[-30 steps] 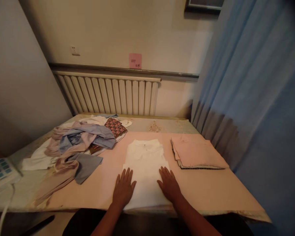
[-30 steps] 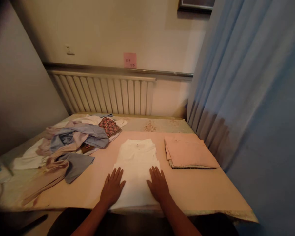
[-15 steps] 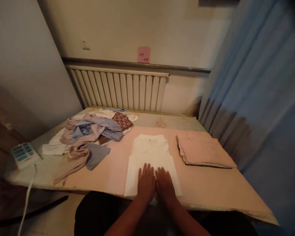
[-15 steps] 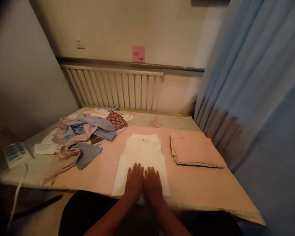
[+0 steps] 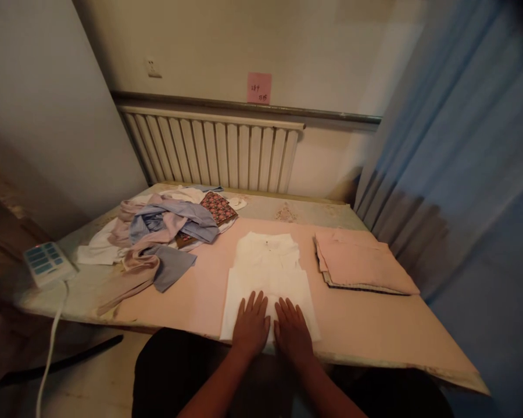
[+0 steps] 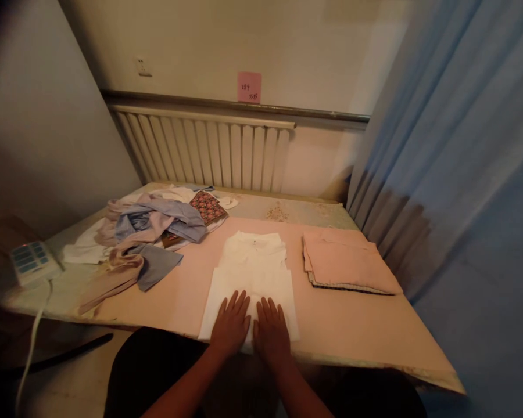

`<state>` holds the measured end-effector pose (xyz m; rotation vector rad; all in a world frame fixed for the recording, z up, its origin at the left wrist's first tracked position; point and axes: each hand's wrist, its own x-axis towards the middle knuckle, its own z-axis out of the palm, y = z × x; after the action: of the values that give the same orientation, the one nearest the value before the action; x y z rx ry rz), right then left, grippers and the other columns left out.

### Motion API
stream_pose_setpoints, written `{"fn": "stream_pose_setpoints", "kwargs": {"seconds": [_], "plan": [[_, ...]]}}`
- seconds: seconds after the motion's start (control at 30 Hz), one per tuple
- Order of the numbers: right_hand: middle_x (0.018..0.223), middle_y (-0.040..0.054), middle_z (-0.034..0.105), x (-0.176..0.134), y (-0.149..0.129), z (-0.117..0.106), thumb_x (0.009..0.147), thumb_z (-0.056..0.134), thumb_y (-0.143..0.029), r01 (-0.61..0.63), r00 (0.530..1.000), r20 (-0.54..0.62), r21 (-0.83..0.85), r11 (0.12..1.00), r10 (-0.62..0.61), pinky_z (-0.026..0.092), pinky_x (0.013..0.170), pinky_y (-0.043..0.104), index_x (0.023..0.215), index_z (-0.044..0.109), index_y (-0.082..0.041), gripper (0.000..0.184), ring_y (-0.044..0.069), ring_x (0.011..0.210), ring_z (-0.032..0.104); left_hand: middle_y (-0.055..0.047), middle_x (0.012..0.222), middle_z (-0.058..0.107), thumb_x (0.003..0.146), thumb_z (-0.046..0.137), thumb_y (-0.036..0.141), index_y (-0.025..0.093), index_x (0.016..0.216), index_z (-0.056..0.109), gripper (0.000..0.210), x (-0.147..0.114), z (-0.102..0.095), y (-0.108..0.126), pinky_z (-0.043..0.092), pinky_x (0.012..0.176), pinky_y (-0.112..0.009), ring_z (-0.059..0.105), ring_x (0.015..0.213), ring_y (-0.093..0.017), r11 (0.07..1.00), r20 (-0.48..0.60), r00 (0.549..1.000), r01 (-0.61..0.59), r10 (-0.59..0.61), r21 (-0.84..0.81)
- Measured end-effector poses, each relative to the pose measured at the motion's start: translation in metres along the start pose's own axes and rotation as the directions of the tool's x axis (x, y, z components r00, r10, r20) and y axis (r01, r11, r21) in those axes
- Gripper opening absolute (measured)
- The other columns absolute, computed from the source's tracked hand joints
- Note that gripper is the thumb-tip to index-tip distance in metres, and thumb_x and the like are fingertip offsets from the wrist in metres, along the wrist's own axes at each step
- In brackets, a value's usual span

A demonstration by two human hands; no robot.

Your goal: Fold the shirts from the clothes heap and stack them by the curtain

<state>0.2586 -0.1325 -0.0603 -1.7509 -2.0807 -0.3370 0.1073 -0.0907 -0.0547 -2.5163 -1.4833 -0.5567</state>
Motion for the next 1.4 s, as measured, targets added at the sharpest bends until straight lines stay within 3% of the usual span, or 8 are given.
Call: {"fn": "stream_pose_setpoints", "kwargs": {"seconds": [0.23,0.53,0.9,1.17,1.4], "plan": [[0.145,0.0075,0.045,-0.005,0.008,-0.004,0.092,0.045,-0.036,-0.031,0.999,0.022,-0.016,0.999,0.031,0.026,0.112,0.045,0.132,0.052,-0.018,0.045,0.027,0.136,0.036,-0.004,0.146,0.045,0.091,0.042,0.032,0.022,0.137,0.048,0.047,-0.012,-0.007,-0.019,0.028,0.112,-0.047,0.036,0.137,-0.026,1.000,-0.024,1.000,-0.006,0.007,0.026],[0.148,0.0087,0.041,-0.027,0.036,-0.010,0.095,0.042,-0.038,0.102,0.994,0.039,-0.068,0.992,-0.100,0.024,0.113,0.045,0.140,0.043,-0.016,0.050,0.027,0.139,0.031,-0.007,0.145,0.046,0.091,0.042,0.032,0.020,0.139,0.045,0.050,-0.025,-0.006,-0.039,0.032,0.109,-0.047,0.038,0.135,-0.027,0.994,-0.034,0.998,-0.057,0.060,0.092],[0.148,0.0073,0.040,-0.049,0.057,-0.002,0.095,0.042,-0.042,0.110,0.994,0.002,-0.118,0.987,-0.110,0.023,0.113,0.045,0.141,0.041,-0.017,0.053,0.027,0.138,0.031,-0.005,0.146,0.045,0.092,0.041,0.029,0.021,0.139,0.046,0.048,-0.035,-0.009,-0.051,0.032,0.109,-0.045,0.039,0.135,-0.026,0.994,-0.052,0.998,-0.042,0.048,0.097],[0.148,0.0077,0.040,-0.049,0.055,-0.004,0.094,0.044,-0.042,0.103,0.995,0.006,-0.125,0.987,-0.103,0.022,0.113,0.046,0.141,0.042,-0.017,0.053,0.027,0.139,0.030,-0.010,0.141,0.050,0.093,0.038,0.028,0.017,0.132,0.053,0.044,-0.021,-0.014,-0.024,0.027,0.110,-0.054,0.039,0.135,-0.029,0.989,-0.004,0.990,0.142,-0.141,0.044],[0.149,0.0075,0.039,-0.049,0.054,-0.004,0.093,0.046,-0.039,0.092,0.996,0.014,-0.116,0.989,-0.091,0.020,0.114,0.046,0.141,0.041,-0.017,0.053,0.027,0.139,0.029,-0.009,0.144,0.046,0.091,0.039,0.023,0.017,0.134,0.049,0.045,0.013,-0.001,0.022,0.030,0.111,-0.050,0.036,0.137,-0.026,1.000,-0.037,0.999,0.016,-0.017,-0.023]]}}
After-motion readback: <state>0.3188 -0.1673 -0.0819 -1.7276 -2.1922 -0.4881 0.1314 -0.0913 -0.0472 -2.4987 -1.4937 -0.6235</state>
